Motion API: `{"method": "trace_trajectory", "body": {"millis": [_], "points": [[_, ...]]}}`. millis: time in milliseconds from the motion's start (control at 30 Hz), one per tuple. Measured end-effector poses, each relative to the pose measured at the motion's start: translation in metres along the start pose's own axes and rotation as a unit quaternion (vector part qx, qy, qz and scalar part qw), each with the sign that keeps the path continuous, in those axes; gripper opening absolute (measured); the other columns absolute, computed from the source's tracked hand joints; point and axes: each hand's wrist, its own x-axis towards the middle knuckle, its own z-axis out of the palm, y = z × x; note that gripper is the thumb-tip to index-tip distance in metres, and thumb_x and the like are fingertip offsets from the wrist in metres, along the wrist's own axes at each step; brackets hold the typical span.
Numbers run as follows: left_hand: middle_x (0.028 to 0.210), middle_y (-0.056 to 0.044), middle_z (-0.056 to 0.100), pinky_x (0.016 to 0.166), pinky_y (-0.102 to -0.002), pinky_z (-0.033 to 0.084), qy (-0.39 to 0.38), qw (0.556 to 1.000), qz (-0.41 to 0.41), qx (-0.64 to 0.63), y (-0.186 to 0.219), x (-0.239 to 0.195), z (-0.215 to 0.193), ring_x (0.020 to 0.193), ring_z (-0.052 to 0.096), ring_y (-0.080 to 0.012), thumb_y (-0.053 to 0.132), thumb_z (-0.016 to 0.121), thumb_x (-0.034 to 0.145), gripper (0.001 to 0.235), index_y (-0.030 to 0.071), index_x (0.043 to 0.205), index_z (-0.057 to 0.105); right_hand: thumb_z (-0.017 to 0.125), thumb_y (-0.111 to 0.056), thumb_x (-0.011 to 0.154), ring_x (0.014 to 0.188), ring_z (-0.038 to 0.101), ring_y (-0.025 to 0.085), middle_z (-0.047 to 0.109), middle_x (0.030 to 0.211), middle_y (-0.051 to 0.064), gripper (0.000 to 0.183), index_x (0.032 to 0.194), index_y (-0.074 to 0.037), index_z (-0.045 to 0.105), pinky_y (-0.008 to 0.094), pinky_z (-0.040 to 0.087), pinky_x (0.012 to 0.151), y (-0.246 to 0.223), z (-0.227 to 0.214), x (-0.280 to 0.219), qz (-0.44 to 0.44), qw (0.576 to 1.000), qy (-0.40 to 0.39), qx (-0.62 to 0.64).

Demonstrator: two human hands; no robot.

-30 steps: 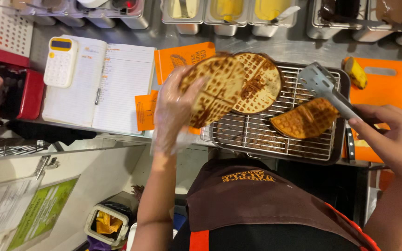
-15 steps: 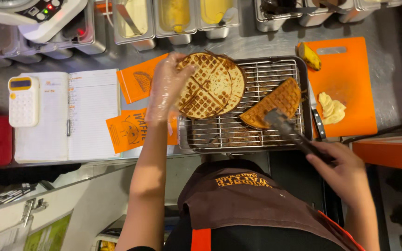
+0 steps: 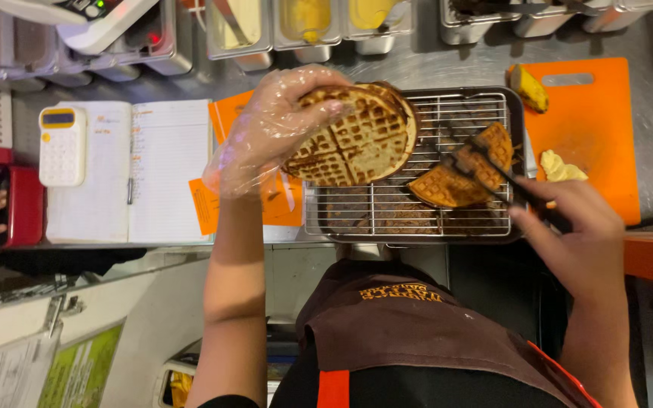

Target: The person spreads white sauce and dark chocolate spread onto waffles using a spatula. They place sliced bananas on top, fold the waffles in half, and place them into orange paper bags.

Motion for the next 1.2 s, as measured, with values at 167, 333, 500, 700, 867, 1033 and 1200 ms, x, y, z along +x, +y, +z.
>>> {"method": "trace_trajectory", "body": {"millis": [167, 333, 500, 700, 867, 1033, 1200], "points": [[0.104, -0.008, 0.076, 0.087, -0.029, 0.061, -0.033, 0.999, 0.004, 0.03, 0.018, -0.012, 0.007, 0.095, 0.072, -0.0126, 0.011, 0.07, 0.098, 0.022, 0.002, 0.118, 0.07, 0.077, -0.001, 0.099, 0.09, 0.061, 0.02, 0.063, 0.103, 0.011, 0.025, 0.123, 0.001, 0.07, 0.029, 0.05, 0.08, -0.034, 0.023, 0.013, -0.029, 0.996, 0.078, 0.019], [0.103, -0.01, 0.077, 0.078, -0.034, 0.059, 0.05, 0.969, 0.066, 0.233, 0.029, -0.034, 0.013, 0.085, 0.075, -0.0212, 0.012, 0.072, 0.098, 0.018, 0.004, 0.114, 0.072, 0.079, -0.001, 0.099, 0.08, 0.06, 0.025, 0.061, 0.091, 0.013, 0.024, 0.121, 0.0, 0.073, 0.032, 0.048, 0.072, -0.048, 0.046, 0.006, -0.06, 0.993, 0.046, -0.086], [0.107, -0.011, 0.075, 0.075, -0.037, 0.057, 0.078, 0.941, 0.142, 0.297, 0.033, -0.056, 0.013, 0.088, 0.073, -0.0275, 0.013, 0.074, 0.099, 0.018, 0.005, 0.114, 0.07, 0.078, -0.003, 0.101, 0.083, 0.062, 0.025, 0.06, 0.097, 0.013, 0.021, 0.122, 0.0, 0.071, 0.032, 0.05, 0.073, -0.041, 0.052, -0.007, -0.05, 0.996, 0.042, -0.054], [0.11, -0.011, 0.075, 0.076, -0.038, 0.057, 0.073, 0.909, 0.18, 0.369, 0.039, -0.064, 0.007, 0.092, 0.074, -0.0269, 0.01, 0.073, 0.101, 0.017, 0.004, 0.115, 0.068, 0.078, -0.005, 0.097, 0.083, 0.06, 0.023, 0.061, 0.094, 0.011, 0.028, 0.124, 0.0, 0.071, 0.034, 0.049, 0.076, -0.023, 0.052, 0.001, 0.003, 1.0, 0.002, -0.019], [0.107, -0.009, 0.076, 0.081, -0.036, 0.06, -0.019, 0.961, 0.158, 0.228, 0.039, -0.049, -0.003, 0.095, 0.074, -0.0246, 0.013, 0.075, 0.1, 0.019, 0.007, 0.118, 0.071, 0.076, -0.007, 0.091, 0.09, 0.061, 0.02, 0.064, 0.101, 0.01, 0.035, 0.125, 0.001, 0.068, 0.03, 0.048, 0.081, -0.03, 0.033, 0.016, -0.059, 0.994, -0.059, 0.074], [0.097, -0.007, 0.075, 0.081, -0.041, 0.054, -0.08, 0.923, 0.273, 0.259, 0.047, -0.016, 0.014, 0.089, 0.07, -0.0248, 0.02, 0.075, 0.098, 0.022, 0.009, 0.116, 0.073, 0.078, -0.007, 0.082, 0.084, 0.063, 0.02, 0.066, 0.096, 0.01, 0.039, 0.12, 0.0, 0.072, 0.031, 0.048, 0.076, -0.04, 0.016, 0.026, -0.113, 0.986, -0.123, 0.029], [0.104, -0.007, 0.072, 0.091, -0.039, 0.058, 0.08, 0.918, 0.308, 0.237, 0.034, 0.005, 0.057, 0.096, 0.07, -0.0199, 0.022, 0.066, 0.104, 0.02, 0.014, 0.121, 0.071, 0.079, 0.0, 0.089, 0.086, 0.064, 0.029, 0.067, 0.097, 0.015, 0.027, 0.116, 0.002, 0.075, 0.036, 0.05, 0.076, -0.015, -0.007, 0.007, -0.074, 0.988, 0.0, -0.137]]}}
